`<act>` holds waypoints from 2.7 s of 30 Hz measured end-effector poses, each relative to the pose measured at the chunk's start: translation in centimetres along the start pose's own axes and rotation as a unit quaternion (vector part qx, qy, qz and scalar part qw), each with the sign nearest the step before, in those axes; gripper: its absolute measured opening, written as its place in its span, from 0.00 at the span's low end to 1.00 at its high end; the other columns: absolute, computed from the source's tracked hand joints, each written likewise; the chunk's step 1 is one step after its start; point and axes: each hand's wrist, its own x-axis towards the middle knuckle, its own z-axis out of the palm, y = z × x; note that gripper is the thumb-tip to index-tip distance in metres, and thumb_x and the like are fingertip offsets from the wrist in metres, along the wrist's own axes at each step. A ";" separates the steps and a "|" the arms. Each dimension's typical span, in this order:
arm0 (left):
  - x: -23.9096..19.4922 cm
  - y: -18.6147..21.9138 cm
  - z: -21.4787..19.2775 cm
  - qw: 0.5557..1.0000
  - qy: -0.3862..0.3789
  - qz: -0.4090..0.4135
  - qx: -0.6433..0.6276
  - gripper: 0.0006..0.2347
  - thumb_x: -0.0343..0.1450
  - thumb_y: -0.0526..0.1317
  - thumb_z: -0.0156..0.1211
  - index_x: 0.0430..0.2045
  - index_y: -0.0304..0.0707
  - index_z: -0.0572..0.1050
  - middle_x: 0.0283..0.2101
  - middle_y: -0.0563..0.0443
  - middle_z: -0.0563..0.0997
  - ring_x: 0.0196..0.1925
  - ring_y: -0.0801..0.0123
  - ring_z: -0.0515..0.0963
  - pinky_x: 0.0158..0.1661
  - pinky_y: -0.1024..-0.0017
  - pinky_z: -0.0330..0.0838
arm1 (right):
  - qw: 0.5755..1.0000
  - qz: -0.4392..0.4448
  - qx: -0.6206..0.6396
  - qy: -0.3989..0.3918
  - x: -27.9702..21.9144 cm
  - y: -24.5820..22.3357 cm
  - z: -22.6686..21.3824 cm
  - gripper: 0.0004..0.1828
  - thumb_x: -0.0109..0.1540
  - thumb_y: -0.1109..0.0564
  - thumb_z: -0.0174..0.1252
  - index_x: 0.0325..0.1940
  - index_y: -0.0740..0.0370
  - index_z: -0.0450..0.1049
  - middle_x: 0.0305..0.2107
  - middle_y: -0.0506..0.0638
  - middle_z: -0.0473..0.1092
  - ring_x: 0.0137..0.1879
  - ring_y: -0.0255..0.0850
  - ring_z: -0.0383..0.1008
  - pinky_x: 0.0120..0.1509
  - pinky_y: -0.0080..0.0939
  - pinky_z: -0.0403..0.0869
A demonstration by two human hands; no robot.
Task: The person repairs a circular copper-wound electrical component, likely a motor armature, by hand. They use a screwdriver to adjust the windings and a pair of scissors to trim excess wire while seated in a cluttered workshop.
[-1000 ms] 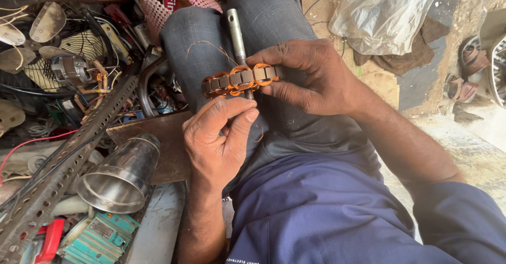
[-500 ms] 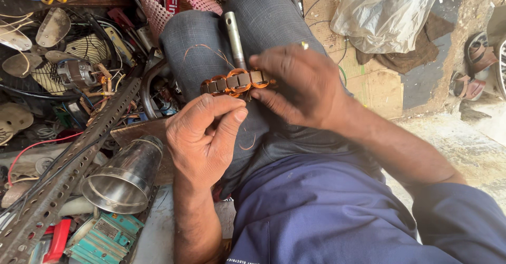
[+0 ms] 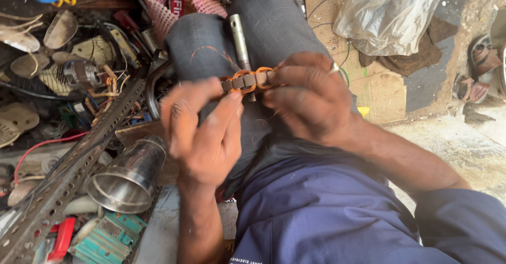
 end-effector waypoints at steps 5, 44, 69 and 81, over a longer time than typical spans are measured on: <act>-1.3 -1.3 1.8 0.995 0.027 0.063 0.066 0.08 0.75 0.28 0.72 0.44 0.29 0.78 0.49 0.38 0.80 0.55 0.46 0.82 0.56 0.58 0.82 | 0.995 0.075 0.067 0.026 -0.3 -0.6 -0.5 0.13 0.58 0.66 0.72 0.42 0.69 0.75 0.41 0.58 0.74 0.51 0.53 0.76 0.56 0.48 0.76; -3.9 -1.8 3.6 0.988 0.068 0.112 0.084 0.05 0.73 0.28 0.71 0.36 0.25 0.80 0.46 0.39 0.82 0.53 0.50 0.82 0.55 0.56 0.83 | 0.896 0.254 0.318 -0.178 4.3 3.0 -0.6 0.07 0.77 0.66 0.52 0.46 0.67 0.63 0.37 0.51 0.73 0.43 0.34 0.77 0.48 0.33 0.79; -5.4 0.2 4.3 0.996 0.086 0.030 0.000 0.04 0.72 0.26 0.67 0.37 0.27 0.78 0.46 0.42 0.75 0.52 0.51 0.80 0.54 0.54 0.82 | 0.946 -0.071 -0.066 -0.308 6.5 0.7 -4.0 0.16 0.53 0.58 0.72 0.42 0.61 0.80 0.26 0.46 0.68 0.31 0.42 0.71 0.32 0.43 0.70; -6.3 0.8 3.7 0.996 0.075 0.041 -0.006 0.04 0.70 0.27 0.67 0.36 0.27 0.80 0.43 0.43 0.77 0.51 0.51 0.81 0.54 0.52 0.82 | 0.959 -0.004 0.023 -0.282 5.8 3.8 -1.3 0.08 0.60 0.52 0.73 0.37 0.54 0.80 0.27 0.44 0.71 0.36 0.42 0.75 0.40 0.45 0.72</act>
